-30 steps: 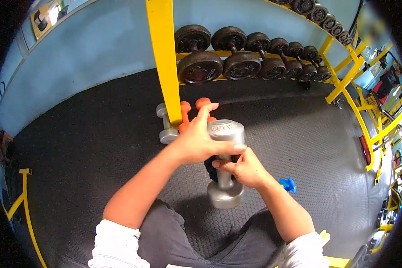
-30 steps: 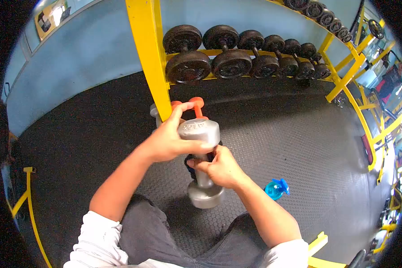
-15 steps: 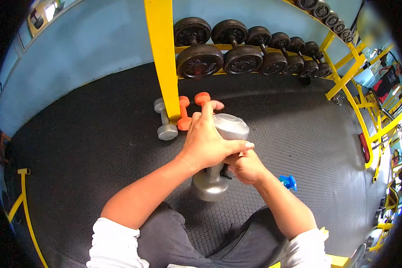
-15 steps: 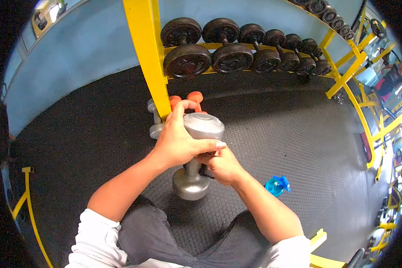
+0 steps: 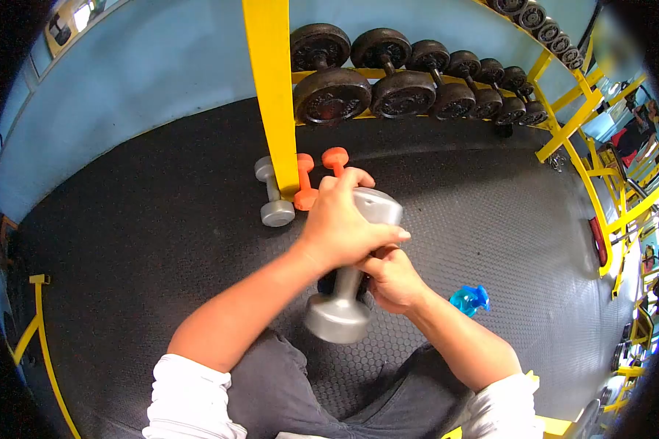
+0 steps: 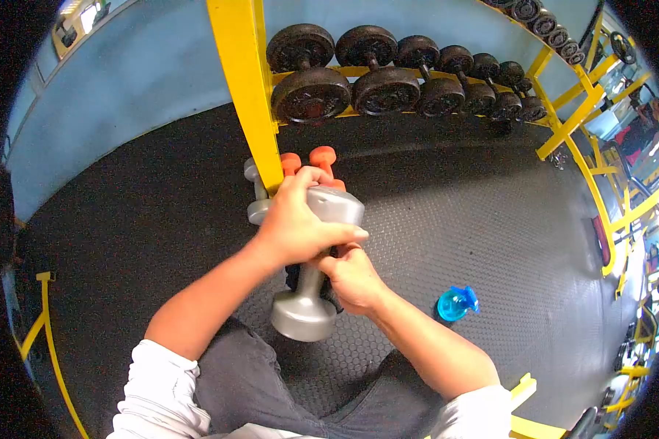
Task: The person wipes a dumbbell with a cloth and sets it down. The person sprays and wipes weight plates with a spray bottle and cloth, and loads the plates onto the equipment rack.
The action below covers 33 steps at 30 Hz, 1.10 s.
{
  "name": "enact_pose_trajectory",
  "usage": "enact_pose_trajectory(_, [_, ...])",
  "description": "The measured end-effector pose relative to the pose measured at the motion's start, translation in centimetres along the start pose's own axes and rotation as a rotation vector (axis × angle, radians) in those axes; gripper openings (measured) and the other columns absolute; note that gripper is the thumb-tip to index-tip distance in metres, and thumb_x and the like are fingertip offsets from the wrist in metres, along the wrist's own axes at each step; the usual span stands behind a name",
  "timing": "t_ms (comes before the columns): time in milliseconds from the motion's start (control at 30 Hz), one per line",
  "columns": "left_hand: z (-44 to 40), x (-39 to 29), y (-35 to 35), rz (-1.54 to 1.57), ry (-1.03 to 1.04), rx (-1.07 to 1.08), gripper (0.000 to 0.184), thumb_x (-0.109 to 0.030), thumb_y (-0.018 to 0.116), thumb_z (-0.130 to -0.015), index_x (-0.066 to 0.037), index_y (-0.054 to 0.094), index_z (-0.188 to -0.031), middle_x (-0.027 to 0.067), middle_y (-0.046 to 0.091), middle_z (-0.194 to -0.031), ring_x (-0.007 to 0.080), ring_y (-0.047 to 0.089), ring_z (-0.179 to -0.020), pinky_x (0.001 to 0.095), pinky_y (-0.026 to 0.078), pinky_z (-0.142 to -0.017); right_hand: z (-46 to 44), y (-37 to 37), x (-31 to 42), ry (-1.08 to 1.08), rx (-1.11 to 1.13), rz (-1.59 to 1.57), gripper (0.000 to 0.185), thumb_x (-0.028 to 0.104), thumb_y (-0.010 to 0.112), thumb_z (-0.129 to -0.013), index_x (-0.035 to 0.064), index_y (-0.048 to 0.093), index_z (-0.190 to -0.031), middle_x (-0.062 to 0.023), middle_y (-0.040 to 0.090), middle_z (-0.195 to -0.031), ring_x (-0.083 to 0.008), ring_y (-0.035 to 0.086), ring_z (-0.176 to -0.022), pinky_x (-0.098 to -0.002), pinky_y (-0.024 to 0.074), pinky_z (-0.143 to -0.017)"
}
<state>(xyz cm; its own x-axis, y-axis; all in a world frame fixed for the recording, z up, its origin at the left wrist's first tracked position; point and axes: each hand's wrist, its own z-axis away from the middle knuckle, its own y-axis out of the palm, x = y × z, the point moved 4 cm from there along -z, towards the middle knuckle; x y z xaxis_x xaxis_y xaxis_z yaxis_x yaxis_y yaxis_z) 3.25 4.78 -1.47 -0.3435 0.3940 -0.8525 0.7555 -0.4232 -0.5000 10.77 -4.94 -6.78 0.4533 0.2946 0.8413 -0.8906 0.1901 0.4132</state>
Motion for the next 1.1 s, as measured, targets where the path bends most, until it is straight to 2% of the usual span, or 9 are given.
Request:
enact_pose_trajectory(100, [1.6,-1.7,0.3,-0.220,0.038,-0.047,0.113,-0.039,0.090,-0.047,-0.008,0.029,-0.137,0.0236,0.042,-0.123,0.0341,0.047,-0.115,0.0458,0.039,-0.098,0.0,0.0,-0.1,-0.064,-0.048,0.002,0.034,0.001,0.061,-0.084,0.0011,0.053,-0.117,-0.0070,0.061,-0.108,-0.0173,0.058,-0.101,-0.0318,0.0468,-0.086])
enact_pose_trajectory(233, [-0.1,2.0,-1.8,0.366,0.030,0.292,0.129,-0.029,0.092,-0.047,-0.011,0.011,-0.147,0.0170,0.041,-0.132,0.0267,0.048,-0.115,0.0383,0.040,-0.099,0.6,-0.4,0.3,-0.038,-0.054,0.063,0.034,-0.001,0.061,-0.083,0.0023,0.052,-0.116,-0.0041,0.061,-0.104,-0.0133,0.057,-0.097,-0.0317,0.0461,-0.084])
enact_pose_trajectory(400, [-0.6,4.3,1.9,0.815,-0.095,0.477,0.084,-0.028,0.086,-0.064,-0.003,0.042,-0.131,0.0111,0.057,-0.115,0.0185,0.057,-0.104,0.0334,0.046,-0.091,0.1,-0.4,1.1,-0.008,0.033,-0.093,0.022,0.013,0.064,-0.088,0.0062,0.054,-0.105,0.0010,0.058,-0.090,-0.0081,0.056,-0.079,-0.0248,0.0458,-0.070])
enact_pose_trajectory(533, [1.1,4.7,4.3,0.855,-0.427,0.415,0.062,-0.032,0.078,-0.073,-0.004,0.052,-0.122,0.0028,0.061,-0.103,0.0146,0.058,-0.096,0.0320,0.046,-0.087,0.1,-1.4,0.9,0.036,-0.028,-0.089,0.020,0.015,0.065,-0.088,0.0049,0.054,-0.101,0.0012,0.058,-0.085,-0.0072,0.057,-0.075,-0.0234,0.0474,-0.068])
enact_pose_trajectory(633, [0.2,5.5,4.7,0.913,-0.358,0.566,0.055,-0.027,0.078,-0.075,-0.005,0.053,-0.119,0.0018,0.061,-0.099,0.0129,0.058,-0.091,0.0303,0.047,-0.083,-1.0,-2.5,0.3,-0.084,-0.065,-0.063,0.025,0.015,0.067,-0.087,0.0016,0.056,-0.105,-0.0009,0.061,-0.087,-0.0092,0.059,-0.077,-0.0245,0.0485,-0.069])
enact_pose_trajectory(767, [0.5,3.7,4.3,0.862,-0.110,0.455,0.053,-0.011,0.085,-0.064,-0.006,0.058,-0.110,0.0008,0.063,-0.098,0.0120,0.059,-0.091,0.0305,0.048,-0.084,0.0,-2.1,1.6,-0.259,-0.055,0.575,0.023,0.009,0.065,-0.086,-0.0022,0.060,-0.105,-0.0067,0.066,-0.093,-0.0141,0.062,-0.085,-0.0293,0.0496,-0.075])
enact_pose_trajectory(833, [0.3,3.6,5.1,0.871,-0.135,0.374,0.054,-0.011,0.086,-0.062,-0.005,0.059,-0.109,0.0024,0.063,-0.100,0.0131,0.059,-0.092,0.0314,0.048,-0.086,0.7,-2.6,1.6,-0.323,-0.361,0.871,0.016,0.008,0.065,-0.085,-0.0022,0.063,-0.097,-0.0106,0.068,-0.088,-0.0154,0.064,-0.085,-0.0329,0.0505,-0.074])
enact_pose_trajectory(1000, [-1.9,4.8,4.5,0.413,0.099,-0.019,0.052,-0.021,0.085,-0.066,-0.003,0.059,-0.106,0.0050,0.062,-0.104,0.0161,0.057,-0.098,0.0309,0.047,-0.087,4.4,0.9,0.6,-0.654,-0.312,1.173,0.015,0.009,0.068,-0.075,0.0016,0.059,-0.086,-0.0160,0.062,-0.080,-0.0399,0.059,-0.075,-0.0419,0.0498,-0.067])
enact_pose_trajectory(1100, [-3.5,7.5,5.8,0.871,-0.159,-0.047,0.031,-0.020,0.081,-0.071,-0.008,0.062,-0.092,0.0005,0.062,-0.082,0.0107,0.056,-0.072,0.0275,0.046,-0.065,4.4,0.5,0.9,-0.867,-0.285,1.618,0.016,0.017,0.063,-0.075,0.0096,0.061,-0.089,-0.0098,0.055,-0.088,-0.0298,0.056,-0.089,-0.0391,0.0457,-0.071])
